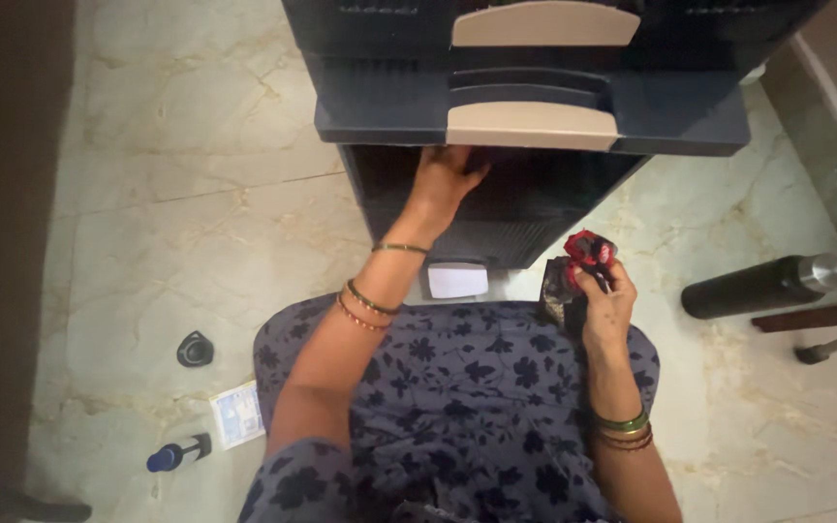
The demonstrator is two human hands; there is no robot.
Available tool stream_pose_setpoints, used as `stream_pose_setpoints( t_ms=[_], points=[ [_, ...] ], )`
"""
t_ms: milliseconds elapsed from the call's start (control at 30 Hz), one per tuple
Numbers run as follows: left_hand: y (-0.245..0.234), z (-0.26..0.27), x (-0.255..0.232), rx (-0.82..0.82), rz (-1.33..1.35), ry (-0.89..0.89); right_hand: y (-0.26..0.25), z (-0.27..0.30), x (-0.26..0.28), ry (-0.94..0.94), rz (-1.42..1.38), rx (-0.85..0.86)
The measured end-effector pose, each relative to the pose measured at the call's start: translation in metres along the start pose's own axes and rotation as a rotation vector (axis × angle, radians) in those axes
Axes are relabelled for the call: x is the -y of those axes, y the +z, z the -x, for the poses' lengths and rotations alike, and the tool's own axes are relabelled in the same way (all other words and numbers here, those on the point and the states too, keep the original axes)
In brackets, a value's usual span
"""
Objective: The person wipes the interior and exterior of a plastic air cooler using a cloth, cleaning the grill and various plastic panels by hand while sitting on the tiled floor.
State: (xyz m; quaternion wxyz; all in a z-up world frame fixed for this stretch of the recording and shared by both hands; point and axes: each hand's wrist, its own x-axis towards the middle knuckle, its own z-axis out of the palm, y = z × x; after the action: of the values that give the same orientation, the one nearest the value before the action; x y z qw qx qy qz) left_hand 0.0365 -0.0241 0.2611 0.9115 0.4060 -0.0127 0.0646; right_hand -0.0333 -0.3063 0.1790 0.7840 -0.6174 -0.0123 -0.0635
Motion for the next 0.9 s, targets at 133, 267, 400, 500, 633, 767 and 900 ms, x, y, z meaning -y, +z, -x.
stream_pose_setpoints(
  t_ms=[133,267,400,500,633,767,900],
  points=[
    [0.007,0.037,0.000,-0.013,-0.655,0.541,-0.004,-0.005,-0.004,0.014,0.005,-0.026],
    [-0.019,0.104,-0.043,-0.110,-0.956,0.447,-0.007,-0.003,-0.010,0.022,0.001,0.008],
    [-0.086,0.180,-0.082,-0.308,-1.012,0.569,-0.014,-0.008,-0.019,-0.005,0.010,0.000],
    [-0.158,0.233,-0.091,-0.714,-0.999,0.470,-0.023,-0.011,-0.026,-0.024,0.015,0.005],
    [-0.280,0.287,-0.076,-0.975,-1.199,0.305,-0.026,-0.014,-0.028,-0.082,0.012,0.046],
    [-0.365,0.305,-0.025,-0.842,-1.836,0.103,-0.020,-0.011,-0.021,-0.097,0.020,0.095],
    [-0.374,0.303,0.024,-0.629,-2.178,-0.198,-0.017,-0.010,-0.017,-0.088,0.043,0.070]
  ],
)
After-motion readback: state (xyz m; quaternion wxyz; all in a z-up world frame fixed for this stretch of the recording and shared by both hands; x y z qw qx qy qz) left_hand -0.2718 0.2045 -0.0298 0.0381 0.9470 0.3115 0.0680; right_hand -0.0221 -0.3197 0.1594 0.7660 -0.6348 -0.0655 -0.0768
